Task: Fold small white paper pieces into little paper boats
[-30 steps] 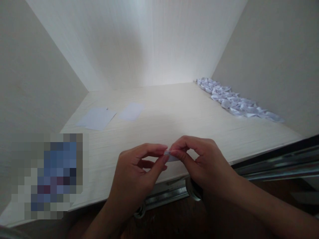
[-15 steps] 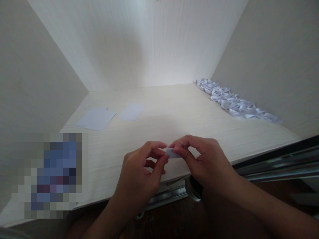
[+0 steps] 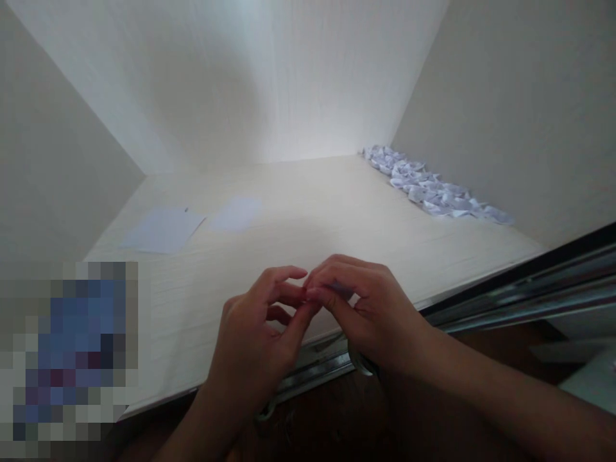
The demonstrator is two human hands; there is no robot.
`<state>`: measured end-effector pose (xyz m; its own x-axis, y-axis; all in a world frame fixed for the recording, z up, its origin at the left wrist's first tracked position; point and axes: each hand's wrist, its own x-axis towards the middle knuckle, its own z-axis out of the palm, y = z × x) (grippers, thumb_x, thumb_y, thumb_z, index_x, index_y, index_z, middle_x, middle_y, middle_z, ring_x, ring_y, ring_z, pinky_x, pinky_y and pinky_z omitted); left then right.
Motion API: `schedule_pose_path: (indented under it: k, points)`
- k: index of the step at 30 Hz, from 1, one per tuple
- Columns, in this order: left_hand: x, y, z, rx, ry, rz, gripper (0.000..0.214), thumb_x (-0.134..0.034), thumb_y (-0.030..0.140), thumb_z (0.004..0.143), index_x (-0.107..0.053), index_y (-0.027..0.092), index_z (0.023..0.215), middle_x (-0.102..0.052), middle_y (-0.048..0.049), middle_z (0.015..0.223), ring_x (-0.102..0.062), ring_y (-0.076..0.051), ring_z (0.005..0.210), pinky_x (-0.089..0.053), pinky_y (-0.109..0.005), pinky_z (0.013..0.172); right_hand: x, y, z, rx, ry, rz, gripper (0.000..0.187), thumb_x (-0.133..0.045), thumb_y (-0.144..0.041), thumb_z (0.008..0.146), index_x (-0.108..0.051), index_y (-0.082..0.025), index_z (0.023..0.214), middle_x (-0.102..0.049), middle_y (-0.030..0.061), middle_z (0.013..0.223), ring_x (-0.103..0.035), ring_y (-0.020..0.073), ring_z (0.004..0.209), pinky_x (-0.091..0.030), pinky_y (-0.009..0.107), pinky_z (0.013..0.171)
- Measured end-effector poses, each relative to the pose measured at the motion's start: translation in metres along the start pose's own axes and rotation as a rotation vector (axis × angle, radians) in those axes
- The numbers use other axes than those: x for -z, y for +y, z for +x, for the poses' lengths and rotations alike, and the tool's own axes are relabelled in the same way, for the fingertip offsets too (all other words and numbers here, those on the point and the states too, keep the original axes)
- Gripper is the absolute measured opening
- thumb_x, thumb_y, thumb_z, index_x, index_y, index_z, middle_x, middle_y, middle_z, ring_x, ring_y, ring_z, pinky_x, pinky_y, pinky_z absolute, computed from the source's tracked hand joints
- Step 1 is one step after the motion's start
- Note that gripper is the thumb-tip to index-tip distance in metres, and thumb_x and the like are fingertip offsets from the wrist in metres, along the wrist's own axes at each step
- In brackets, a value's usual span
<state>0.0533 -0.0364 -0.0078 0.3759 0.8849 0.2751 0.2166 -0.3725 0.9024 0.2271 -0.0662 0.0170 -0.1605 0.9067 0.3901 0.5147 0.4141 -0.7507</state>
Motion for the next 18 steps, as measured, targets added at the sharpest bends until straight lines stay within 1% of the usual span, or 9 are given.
schedule_pose_path:
  k: [2, 4, 6, 9, 12, 14, 16, 18]
  points:
    - [-0.0003, 0.0029, -0.0004, 0.01, 0.024, 0.035, 0.028, -0.074, 0.033, 0.089, -0.062, 0.026, 0.112, -0.074, 0.0022, 0.08, -0.071, -0.012, 0.056, -0.056, -0.014, 0.046, -0.0012, -0.0005, 0.0003, 0.04, 0.026, 0.023, 0.017, -0.059, -0.006, 0.091, -0.068, -0.019, 0.087, -0.072, 0.0036, 0.091, -0.065, 0.0174, 0.088, -0.051, 0.031, 0.082]
    - [-0.0006, 0.0055, -0.0016, 0.015, 0.062, 0.063, 0.028, -0.073, 0.032, 0.089, -0.06, 0.026, 0.113, -0.072, 0.0045, 0.077, -0.071, -0.011, 0.057, -0.056, -0.013, 0.049, -0.0028, -0.0007, 0.0011, 0.074, 0.04, 0.046, 0.019, -0.058, -0.004, 0.09, -0.068, -0.02, 0.085, -0.073, 0.0036, 0.094, -0.066, 0.0177, 0.091, -0.052, 0.032, 0.086]
    - [-0.0007, 0.0066, -0.003, 0.005, 0.093, 0.094, 0.031, -0.073, 0.031, 0.088, -0.057, 0.027, 0.114, -0.072, 0.0053, 0.077, -0.072, -0.011, 0.059, -0.053, -0.01, 0.047, -0.0037, -0.0006, 0.0025, 0.08, 0.04, 0.058, 0.02, -0.057, -0.003, 0.09, -0.067, -0.02, 0.084, -0.074, 0.0032, 0.094, -0.066, 0.0176, 0.092, -0.052, 0.032, 0.088]
    - [0.0, 0.0058, -0.004, -0.01, 0.108, 0.156, 0.04, -0.075, 0.034, 0.088, -0.058, 0.028, 0.123, -0.074, 0.0033, 0.083, -0.072, -0.011, 0.058, -0.049, -0.009, 0.041, -0.0032, -0.0005, 0.0048, 0.064, 0.047, 0.076, 0.02, -0.058, -0.004, 0.091, -0.066, -0.019, 0.081, -0.073, 0.0027, 0.091, -0.065, 0.0174, 0.09, -0.051, 0.033, 0.088]
    - [0.0013, 0.0054, -0.0039, -0.041, 0.123, 0.212, 0.047, -0.075, 0.037, 0.088, -0.059, 0.031, 0.132, -0.077, 0.0032, 0.086, -0.071, -0.01, 0.058, -0.054, -0.01, 0.049, -0.0023, -0.0002, 0.0067, 0.043, 0.046, 0.128, 0.018, -0.06, -0.004, 0.09, -0.066, -0.018, 0.08, -0.072, 0.0029, 0.092, -0.065, 0.0166, 0.091, -0.052, 0.031, 0.086]
    - [0.0019, 0.0062, -0.0038, -0.053, 0.131, 0.236, 0.05, -0.075, 0.037, 0.088, -0.059, 0.033, 0.135, -0.076, 0.0042, 0.085, -0.071, -0.008, 0.058, -0.053, -0.008, 0.05, -0.0025, -0.0002, 0.0077, 0.038, 0.037, 0.161, 0.018, -0.061, -0.004, 0.089, -0.066, -0.018, 0.08, -0.071, 0.003, 0.094, -0.065, 0.0158, 0.091, -0.052, 0.029, 0.085]
    - [0.0022, 0.0073, -0.0042, -0.037, 0.141, 0.219, 0.052, -0.076, 0.035, 0.087, -0.059, 0.034, 0.136, -0.074, 0.0053, 0.081, -0.07, -0.007, 0.06, -0.051, -0.007, 0.049, -0.0031, -0.0008, 0.0088, 0.041, 0.037, 0.181, 0.017, -0.062, -0.005, 0.09, -0.066, -0.018, 0.079, -0.07, 0.0029, 0.092, -0.066, 0.0152, 0.09, -0.052, 0.028, 0.084]
    - [0.0026, 0.0077, -0.0049, -0.018, 0.144, 0.17, 0.056, -0.078, 0.033, 0.085, -0.059, 0.037, 0.137, -0.073, 0.0057, 0.083, -0.071, -0.008, 0.063, -0.052, -0.007, 0.049, -0.0036, -0.0021, 0.0101, 0.038, 0.039, 0.19, 0.017, -0.063, -0.006, 0.09, -0.067, -0.018, 0.079, -0.07, 0.0022, 0.089, -0.065, 0.0143, 0.087, -0.052, 0.027, 0.083]
